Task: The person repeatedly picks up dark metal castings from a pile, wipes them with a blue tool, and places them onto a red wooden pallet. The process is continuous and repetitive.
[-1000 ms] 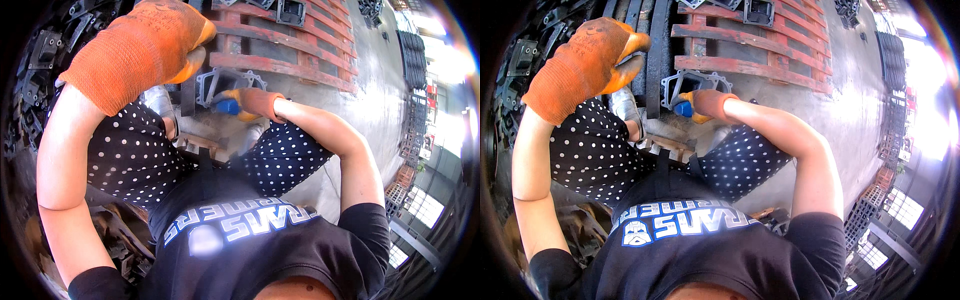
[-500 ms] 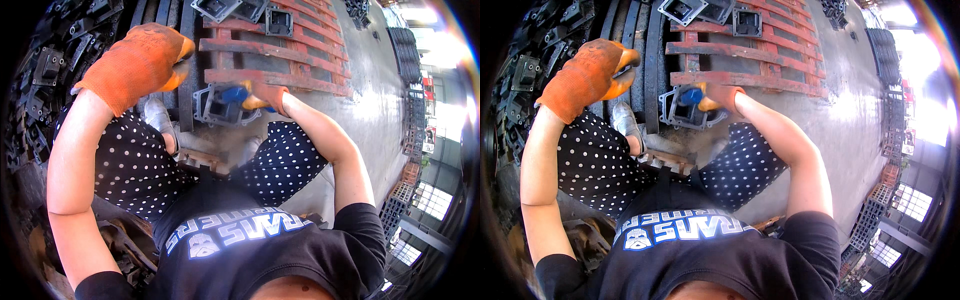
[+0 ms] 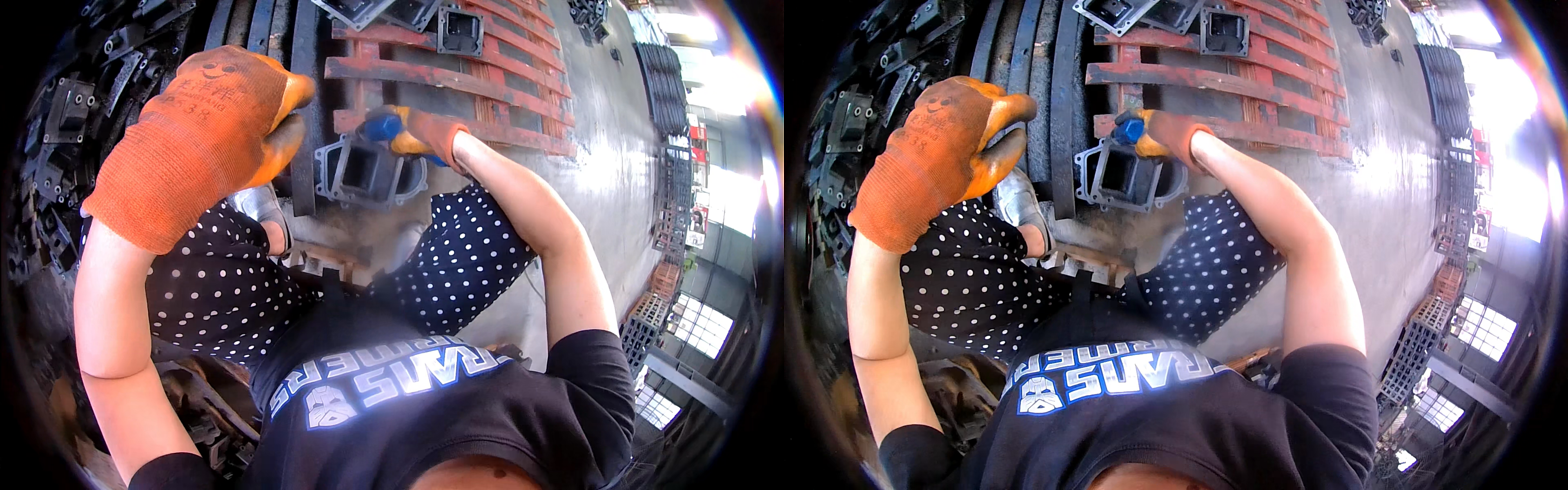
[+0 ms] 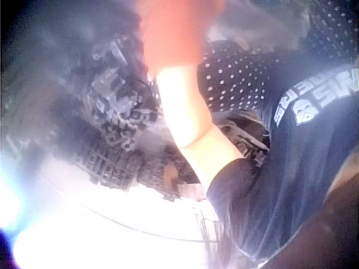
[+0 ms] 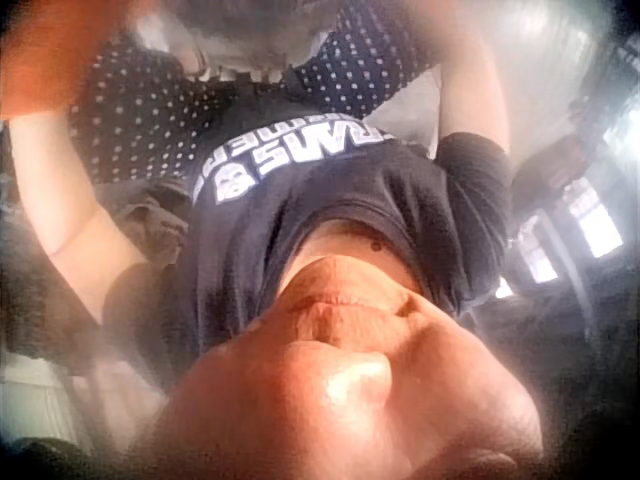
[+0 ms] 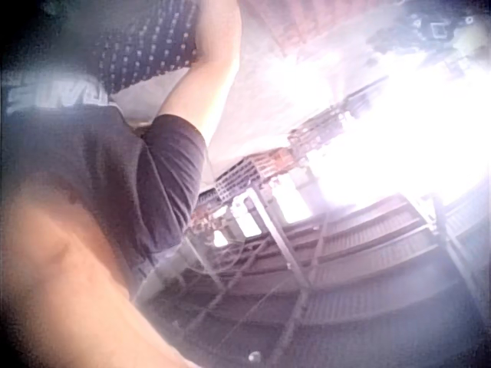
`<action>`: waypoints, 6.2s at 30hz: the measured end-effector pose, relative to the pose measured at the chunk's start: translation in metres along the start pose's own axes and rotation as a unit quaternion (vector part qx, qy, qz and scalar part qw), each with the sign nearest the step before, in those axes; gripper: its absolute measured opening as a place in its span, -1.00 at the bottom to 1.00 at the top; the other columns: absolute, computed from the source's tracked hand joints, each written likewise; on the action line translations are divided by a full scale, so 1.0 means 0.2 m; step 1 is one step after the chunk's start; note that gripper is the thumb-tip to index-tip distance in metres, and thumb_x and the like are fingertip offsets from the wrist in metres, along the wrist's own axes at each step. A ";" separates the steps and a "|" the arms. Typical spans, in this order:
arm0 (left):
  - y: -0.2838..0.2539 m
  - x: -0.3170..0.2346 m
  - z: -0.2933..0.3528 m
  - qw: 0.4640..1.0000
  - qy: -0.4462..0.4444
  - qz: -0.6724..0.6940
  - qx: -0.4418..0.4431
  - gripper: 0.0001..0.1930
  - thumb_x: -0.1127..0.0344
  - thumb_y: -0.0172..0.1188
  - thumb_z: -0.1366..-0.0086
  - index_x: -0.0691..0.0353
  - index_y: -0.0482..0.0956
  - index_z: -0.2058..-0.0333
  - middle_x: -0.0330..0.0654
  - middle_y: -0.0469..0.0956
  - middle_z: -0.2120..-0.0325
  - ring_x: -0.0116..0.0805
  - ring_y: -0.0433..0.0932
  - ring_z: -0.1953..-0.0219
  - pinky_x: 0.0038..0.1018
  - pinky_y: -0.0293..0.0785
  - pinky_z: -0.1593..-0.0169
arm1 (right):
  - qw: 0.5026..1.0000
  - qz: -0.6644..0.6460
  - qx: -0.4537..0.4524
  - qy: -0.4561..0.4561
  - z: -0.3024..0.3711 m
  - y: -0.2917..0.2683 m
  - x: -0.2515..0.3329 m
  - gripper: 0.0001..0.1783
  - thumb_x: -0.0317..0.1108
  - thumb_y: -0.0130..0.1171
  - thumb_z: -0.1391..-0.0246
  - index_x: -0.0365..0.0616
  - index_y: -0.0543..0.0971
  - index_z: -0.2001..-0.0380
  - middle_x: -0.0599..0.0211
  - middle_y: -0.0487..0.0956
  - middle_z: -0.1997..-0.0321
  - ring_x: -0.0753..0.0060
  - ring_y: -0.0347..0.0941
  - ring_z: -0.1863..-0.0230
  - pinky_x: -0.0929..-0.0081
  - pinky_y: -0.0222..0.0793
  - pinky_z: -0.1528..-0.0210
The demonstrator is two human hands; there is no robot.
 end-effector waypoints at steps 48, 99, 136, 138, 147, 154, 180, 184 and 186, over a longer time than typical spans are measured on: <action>0.62 -0.22 -0.20 0.878 0.000 0.129 0.461 -0.33 -0.09 0.29 -0.08 0.12 0.45 -0.12 0.14 0.58 0.13 -0.01 0.56 0.04 -0.30 0.41 -0.07 | 0.967 -0.169 -0.141 0.131 0.24 0.19 -0.55 -0.63 -0.20 0.21 0.16 -0.20 0.62 0.28 0.09 0.65 0.37 0.15 0.56 0.44 0.25 0.43 0.38; 1.44 0.04 -1.78 0.841 0.062 0.348 -0.409 -0.21 0.60 0.39 0.23 0.18 0.34 -0.09 -0.08 0.41 -0.05 -0.14 0.43 -0.06 -0.25 0.33 -0.18 | 0.906 -0.316 -0.158 0.235 0.45 0.14 -0.54 -0.62 -0.25 0.17 0.01 -0.09 0.52 0.09 0.00 0.62 0.29 -0.05 0.58 0.23 0.15 0.46 0.22; 1.05 0.70 0.37 0.863 -0.012 -0.052 0.502 -0.58 0.22 -0.05 -0.29 -0.02 0.41 -0.13 -0.08 0.63 0.29 -0.03 0.62 0.21 -0.16 0.50 0.23 | 0.773 -0.571 -0.182 0.207 0.39 0.35 -0.72 -0.53 -0.36 0.03 -0.01 -0.02 0.48 -0.06 0.27 0.59 0.31 0.41 0.47 0.43 0.38 0.39 0.46; 1.17 0.78 0.55 0.898 -0.051 -0.055 0.434 -0.57 0.22 0.03 -0.22 0.05 0.43 -0.09 -0.06 0.62 0.27 -0.06 0.62 0.20 -0.16 0.48 0.22 | 0.751 -0.605 -0.163 0.207 0.40 0.32 -0.76 -0.56 -0.29 -0.01 -0.06 -0.01 0.48 -0.06 0.26 0.59 0.32 0.41 0.46 0.45 0.38 0.38 0.48; 1.12 1.42 0.53 0.870 -0.372 -0.262 0.190 -0.64 0.21 0.09 -0.17 0.13 0.45 0.05 -0.17 0.58 0.19 -0.21 0.56 0.12 -0.22 0.41 0.13 | 0.728 -0.623 -0.101 0.266 0.46 0.05 -0.57 -0.63 -0.37 -0.03 -0.21 0.08 0.43 -0.09 0.43 0.54 0.27 0.49 0.41 0.47 0.48 0.30 0.54; 1.11 1.94 0.56 0.711 -0.645 -0.273 0.061 -0.41 0.04 0.25 -0.09 0.14 0.36 -0.06 -0.22 0.48 0.10 -0.27 0.55 0.10 -0.23 0.47 0.17 | 0.842 -0.485 -0.105 0.211 0.42 0.08 -0.60 -0.63 -0.26 -0.12 -0.27 0.02 0.41 -0.12 0.18 0.60 0.37 0.36 0.48 0.55 0.41 0.37 0.60; 0.70 2.34 1.17 0.651 -0.689 0.034 -0.315 -0.35 0.00 0.35 -0.03 0.37 0.49 0.01 0.23 0.51 0.06 0.12 0.49 -0.03 -0.23 0.41 -0.05 | 0.844 -0.465 -0.090 0.251 0.36 0.11 -0.74 -0.63 -0.30 -0.10 -0.24 -0.06 0.42 -0.10 0.14 0.59 0.43 0.34 0.46 0.58 0.42 0.39 0.61; 0.77 2.00 1.04 0.625 -0.620 0.133 -0.454 -0.51 0.32 0.26 -0.20 0.29 0.38 -0.09 -0.05 0.59 0.12 -0.19 0.55 0.15 -0.35 0.43 0.05 | 0.841 -0.469 -0.081 0.257 0.35 0.01 -0.60 -0.62 -0.30 -0.09 -0.24 -0.09 0.42 -0.09 0.17 0.59 0.44 0.36 0.47 0.57 0.45 0.38 0.63; 0.78 1.89 0.97 0.599 -0.611 0.224 -0.466 -0.53 0.38 0.25 -0.19 0.10 0.40 -0.10 -0.19 0.58 0.22 -0.38 0.49 0.25 -0.45 0.43 0.14 | 0.814 -0.502 -0.086 0.278 0.34 -0.04 -0.53 -0.61 -0.31 -0.08 -0.23 -0.08 0.41 -0.11 0.18 0.59 0.44 0.38 0.47 0.57 0.45 0.38 0.62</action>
Point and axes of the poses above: each hand's wrist, its own z-axis away from the middle knuckle, its own y-axis out of the palm, x = y × z, the point moved 1 cm from there along -z, towards the middle knuckle
